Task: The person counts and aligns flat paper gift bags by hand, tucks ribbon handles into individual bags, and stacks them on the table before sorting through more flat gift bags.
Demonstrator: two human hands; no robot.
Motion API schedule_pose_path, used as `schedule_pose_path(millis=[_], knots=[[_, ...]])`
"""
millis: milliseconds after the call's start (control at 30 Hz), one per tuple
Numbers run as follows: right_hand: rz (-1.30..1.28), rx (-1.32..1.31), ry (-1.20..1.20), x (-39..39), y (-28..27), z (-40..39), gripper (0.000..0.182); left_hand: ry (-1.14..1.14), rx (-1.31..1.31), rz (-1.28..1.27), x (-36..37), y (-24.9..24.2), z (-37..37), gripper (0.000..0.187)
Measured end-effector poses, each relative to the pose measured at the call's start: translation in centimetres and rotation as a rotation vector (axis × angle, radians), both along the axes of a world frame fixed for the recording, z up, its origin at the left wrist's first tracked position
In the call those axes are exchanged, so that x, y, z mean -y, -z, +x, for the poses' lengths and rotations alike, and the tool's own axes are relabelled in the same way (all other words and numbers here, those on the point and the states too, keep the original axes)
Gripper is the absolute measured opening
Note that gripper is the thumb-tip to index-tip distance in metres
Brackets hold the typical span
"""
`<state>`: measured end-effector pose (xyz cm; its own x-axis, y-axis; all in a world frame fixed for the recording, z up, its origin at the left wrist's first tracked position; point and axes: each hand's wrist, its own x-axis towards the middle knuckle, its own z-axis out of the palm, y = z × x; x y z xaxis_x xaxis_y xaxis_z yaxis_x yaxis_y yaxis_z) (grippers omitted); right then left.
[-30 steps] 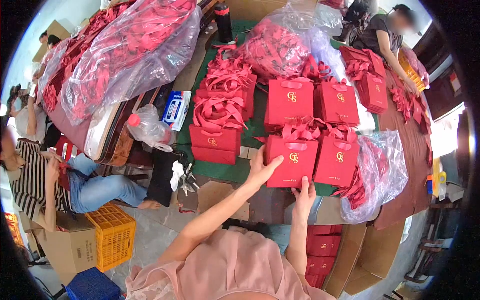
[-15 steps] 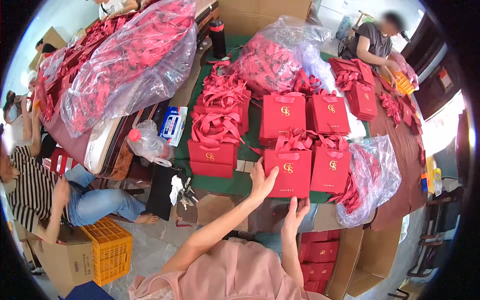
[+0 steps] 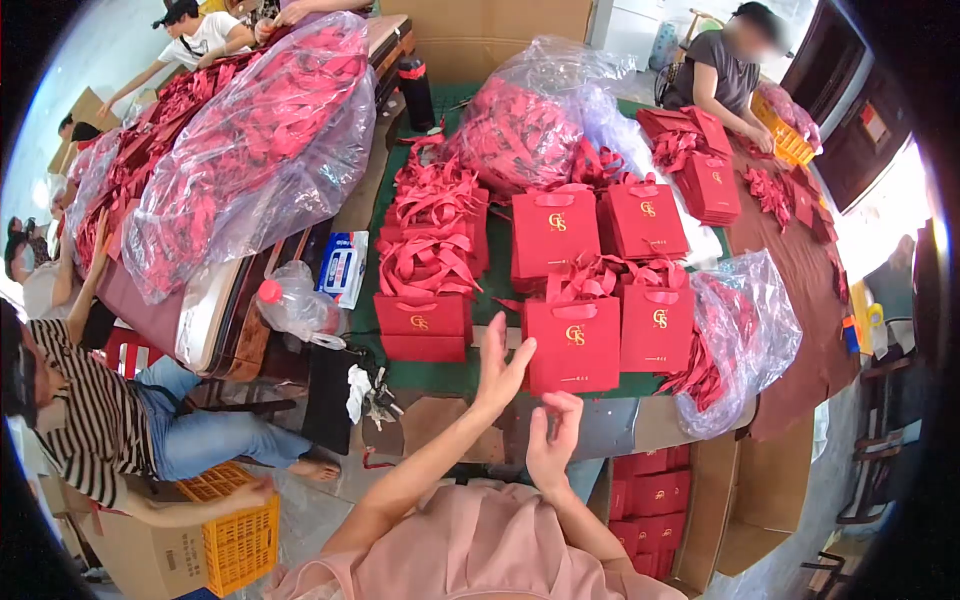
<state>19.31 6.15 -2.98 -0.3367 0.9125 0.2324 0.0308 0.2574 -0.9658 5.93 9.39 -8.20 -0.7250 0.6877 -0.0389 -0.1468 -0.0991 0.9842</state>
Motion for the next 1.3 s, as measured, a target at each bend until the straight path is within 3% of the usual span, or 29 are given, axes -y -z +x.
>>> schedule_pose_path(millis=[67, 200, 333, 400, 500, 600, 733, 867, 1000, 1133, 1200, 1300], knots=[[0.078, 0.035, -0.075, -1.1, -1.0, -1.7, 0.031, -0.102, -0.206, -0.007, 2.3, -3.3, -1.4, 0.068], [0.101, 0.14, -0.223, -2.9, -0.5, -6.1, 0.049, -0.35, -0.613, -0.106, 5.9, -5.2, -6.1, 0.062], [0.135, 0.331, -0.324, -4.3, 3.5, -10.3, 0.077, -0.521, -0.711, -0.258, 8.0, -4.0, -10.6, 0.062], [0.104, 0.324, -0.324, -5.2, 4.6, -12.2, 0.08, -0.564, -0.719, -0.322, 8.3, -2.4, -12.7, 0.06], [0.009, 0.338, -0.336, -6.6, 5.0, -14.1, 0.09, -0.524, -0.543, -0.265, 7.9, 0.9, -15.8, 0.06], [-0.004, 0.341, -0.302, -7.4, 5.8, -15.3, 0.089, -0.425, -0.333, -0.387, 6.9, -0.3, -17.2, 0.061], [-0.086, 0.317, -0.3, -7.8, 6.2, -15.8, 0.089, -0.37, -0.19, -0.318, 5.3, -1.1, -17.9, 0.06], [-0.076, 0.263, -0.261, -7.4, 6.7, -16.3, 0.085, -0.419, -0.259, -0.445, 4.3, -2.1, -17.2, 0.061], [-0.062, 0.253, -0.267, -7.1, 7.1, -17.1, 0.076, -0.354, -0.248, -0.472, 5.0, 0.3, -20.6, 0.064], [-0.092, 0.217, -0.28, -7.0, 7.7, -17.8, 0.076, -0.437, -0.026, -0.301, 4.4, 0.7, -22.9, 0.062], [-0.089, 0.176, -0.247, -7.0, 7.8, -18.3, 0.075, -0.323, 0.182, -0.16, 3.6, -0.2, -22.5, 0.072], [-0.123, 0.081, -0.264, -7.2, 8.5, -19.2, 0.073, -0.312, 0.213, -0.202, 2.9, -0.4, -22.5, 0.076]])
